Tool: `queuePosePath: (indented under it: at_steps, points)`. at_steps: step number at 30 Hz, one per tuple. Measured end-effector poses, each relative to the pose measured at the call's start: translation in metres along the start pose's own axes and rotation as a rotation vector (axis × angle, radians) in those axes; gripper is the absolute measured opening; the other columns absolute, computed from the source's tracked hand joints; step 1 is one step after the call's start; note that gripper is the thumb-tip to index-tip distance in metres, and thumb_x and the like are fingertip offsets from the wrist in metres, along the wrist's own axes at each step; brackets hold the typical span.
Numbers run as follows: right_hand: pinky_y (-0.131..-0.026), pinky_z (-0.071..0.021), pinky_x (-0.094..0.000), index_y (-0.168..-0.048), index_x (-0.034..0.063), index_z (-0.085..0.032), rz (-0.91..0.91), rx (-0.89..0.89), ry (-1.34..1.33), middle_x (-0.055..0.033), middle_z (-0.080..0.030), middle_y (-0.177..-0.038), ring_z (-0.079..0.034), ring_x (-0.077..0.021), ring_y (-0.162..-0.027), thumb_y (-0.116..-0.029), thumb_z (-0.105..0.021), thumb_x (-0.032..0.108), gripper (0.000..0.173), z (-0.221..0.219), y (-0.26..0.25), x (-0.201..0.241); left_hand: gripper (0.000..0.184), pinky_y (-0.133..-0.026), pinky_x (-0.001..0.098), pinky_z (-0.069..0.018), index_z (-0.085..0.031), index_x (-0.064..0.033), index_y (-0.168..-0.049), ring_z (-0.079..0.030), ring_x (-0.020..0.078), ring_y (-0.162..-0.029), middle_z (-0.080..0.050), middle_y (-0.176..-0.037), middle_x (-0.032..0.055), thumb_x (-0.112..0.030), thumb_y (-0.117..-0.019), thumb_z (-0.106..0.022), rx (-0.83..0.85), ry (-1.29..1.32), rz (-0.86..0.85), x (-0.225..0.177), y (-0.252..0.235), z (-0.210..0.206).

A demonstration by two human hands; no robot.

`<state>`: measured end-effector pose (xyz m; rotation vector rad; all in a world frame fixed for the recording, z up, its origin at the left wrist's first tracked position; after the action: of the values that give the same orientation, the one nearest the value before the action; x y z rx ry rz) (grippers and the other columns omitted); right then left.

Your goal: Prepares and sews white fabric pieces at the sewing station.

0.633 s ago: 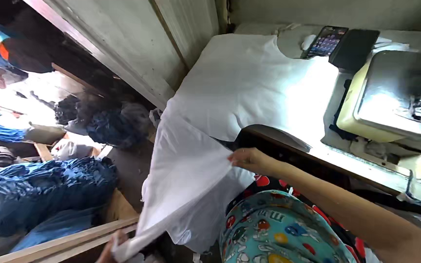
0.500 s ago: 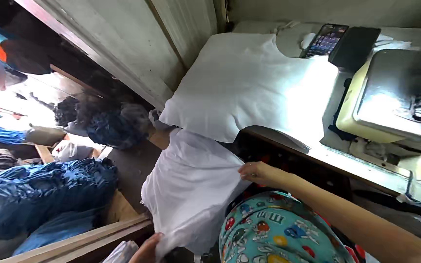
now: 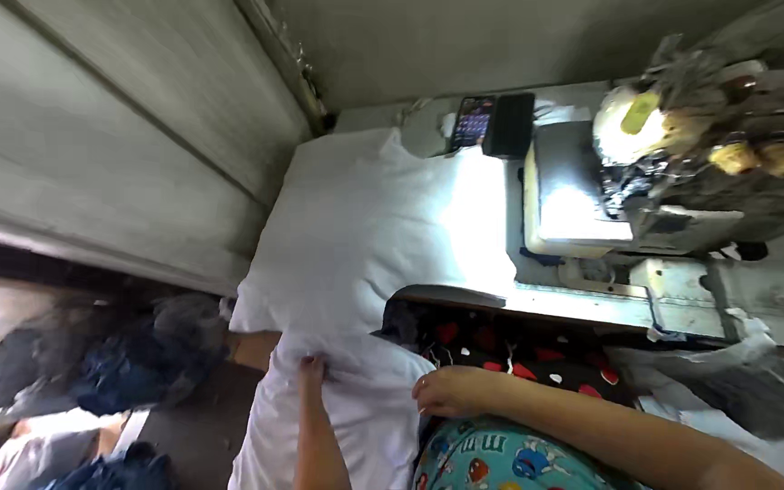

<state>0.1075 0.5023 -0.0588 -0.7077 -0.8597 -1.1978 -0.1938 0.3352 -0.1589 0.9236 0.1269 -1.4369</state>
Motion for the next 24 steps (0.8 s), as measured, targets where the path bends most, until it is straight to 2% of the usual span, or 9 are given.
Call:
queuePosePath:
  at_steps: [5,8,10,12,14,16,18,21,24]
  points:
    - [-0.107,-0.046,-0.0553,-0.113,-0.0073,-0.072,-0.025,0.055,-0.014,-0.0255,-0.065,-0.129,-0.063,-0.0408,-0.122,-0.102,-0.059,0.006,0.022,0.015,-0.006,0.003,0.036,-0.058,0.0286,-0.0479,-0.049,0.005,-0.133,-0.051,0.0094,-0.062,-0.056,-0.085,0.0089,-0.02,-0.1097,-0.039,-0.143,0.34,-0.188,-0.068,-0.003,0.04]
    - [-0.107,-0.0457,-0.0553,-0.115,-0.0067,-0.072,-0.04,0.039,-0.016,-0.0253,-0.065,-0.13,-0.062,-0.0412,-0.122,-0.1028,-0.058,0.007,0.023,0.028,-0.006,-0.002,0.039,-0.076,0.0361,-0.0549,-0.04,0.0017,-0.145,-0.061,0.0168,-0.09,-0.059,-0.119,0.0174,-0.012,-0.1083,-0.039,-0.046,0.38,-0.245,-0.09,0.002,0.051]
    - [-0.103,-0.0481,-0.0574,-0.111,-0.0057,-0.073,-0.057,0.022,0.016,-0.0248,-0.067,-0.124,-0.064,-0.0415,-0.118,-0.1019,-0.059,0.008,0.022,0.032,0.001,-0.012,0.042,-0.094,0.0426,-0.0538,-0.045,0.013,-0.14,-0.063,0.0294,-0.11,-0.057,-0.13,0.0284,-0.005,-0.1034,-0.053,0.133,-0.036,-0.257,-0.098,0.024,0.045]
    - [-0.101,-0.0482,-0.0587,-0.113,-0.0042,-0.073,-0.118,0.057,0.024,-0.0238,-0.068,-0.122,-0.065,-0.0409,-0.116,-0.1019,-0.06,0.009,0.021,0.041,0.017,-0.015,0.044,-0.11,0.0557,-0.0415,-0.059,0.0114,-0.132,-0.057,0.043,-0.128,-0.06,-0.134,0.0322,-0.021,-0.1026,-0.063,0.381,-0.543,-0.243,-0.113,0.049,0.027]
    - [-0.096,-0.0511,-0.0581,-0.111,-0.002,-0.073,-0.141,-0.015,-0.005,-0.0216,-0.071,-0.114,-0.068,-0.0381,-0.108,-0.1008,-0.062,0.01,0.02,0.053,0.039,-0.015,0.037,-0.104,0.0539,-0.0478,-0.068,0.0052,-0.123,-0.066,0.038,-0.115,-0.069,-0.12,0.0251,-0.025,-0.1029,-0.063,0.578,-0.72,-0.335,-0.139,0.09,0.006]
    - [-0.092,-0.0543,-0.0537,-0.11,-0.0002,-0.075,-0.142,-0.168,-0.037,-0.0187,-0.073,-0.108,-0.07,-0.0334,-0.1,-0.0998,-0.064,0.012,0.019,0.069,0.065,-0.011,0.028,-0.088,0.045,-0.0564,-0.071,0.0061,-0.109,-0.071,0.0266,-0.09,-0.073,-0.098,0.0182,-0.02,-0.1013,-0.064,0.719,-0.64,-0.518,-0.168,0.137,-0.011]
    - [-0.087,-0.0584,-0.0444,-0.104,0.0007,-0.076,-0.085,-0.428,-0.037,-0.0147,-0.074,-0.099,-0.072,-0.0255,-0.092,-0.0977,-0.067,0.014,0.017,0.082,0.092,-0.009,0.022,-0.082,0.0433,-0.0564,-0.072,0.0039,-0.1,-0.069,0.023,-0.082,-0.071,-0.089,0.0145,-0.017,-0.0984,-0.066,0.771,-0.552,-0.788,-0.195,0.181,-0.027]
    - [-0.078,-0.0564,-0.0251,-0.097,0.0024,-0.073,-0.077,-0.81,-0.065,-0.0053,-0.071,-0.088,-0.067,-0.0075,-0.081,-0.1014,-0.06,0.024,0.026,0.101,0.124,-0.015,0.012,-0.086,0.0371,-0.0581,-0.076,-0.0058,-0.094,-0.071,0.0178,-0.091,-0.074,-0.093,0.0062,-0.017,-0.0918,-0.072,0.563,-0.235,-1.358,-0.225,0.232,-0.069]
    - [-0.068,-0.0519,-0.0159,-0.095,0.0003,-0.07,-0.165,-1.084,-0.063,-0.0035,-0.066,-0.085,-0.06,0.0002,-0.072,-0.0998,-0.061,0.024,0.026,0.115,0.145,-0.024,0.025,-0.094,0.0458,-0.0523,-0.074,-0.0136,-0.115,-0.068,0.0272,-0.108,-0.073,-0.115,0.0074,-0.021,-0.0904,-0.073,0.278,-0.278,-1.754,-0.245,0.265,-0.121]
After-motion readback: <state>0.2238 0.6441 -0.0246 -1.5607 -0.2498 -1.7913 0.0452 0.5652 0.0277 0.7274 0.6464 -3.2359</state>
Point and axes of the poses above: each hand's wrist, its own y-axis away from the middle knuckle, its own z-axis out of the back of the hand, x = y × z, the point moved 4 cm from there along -y, towards the middle knuckle
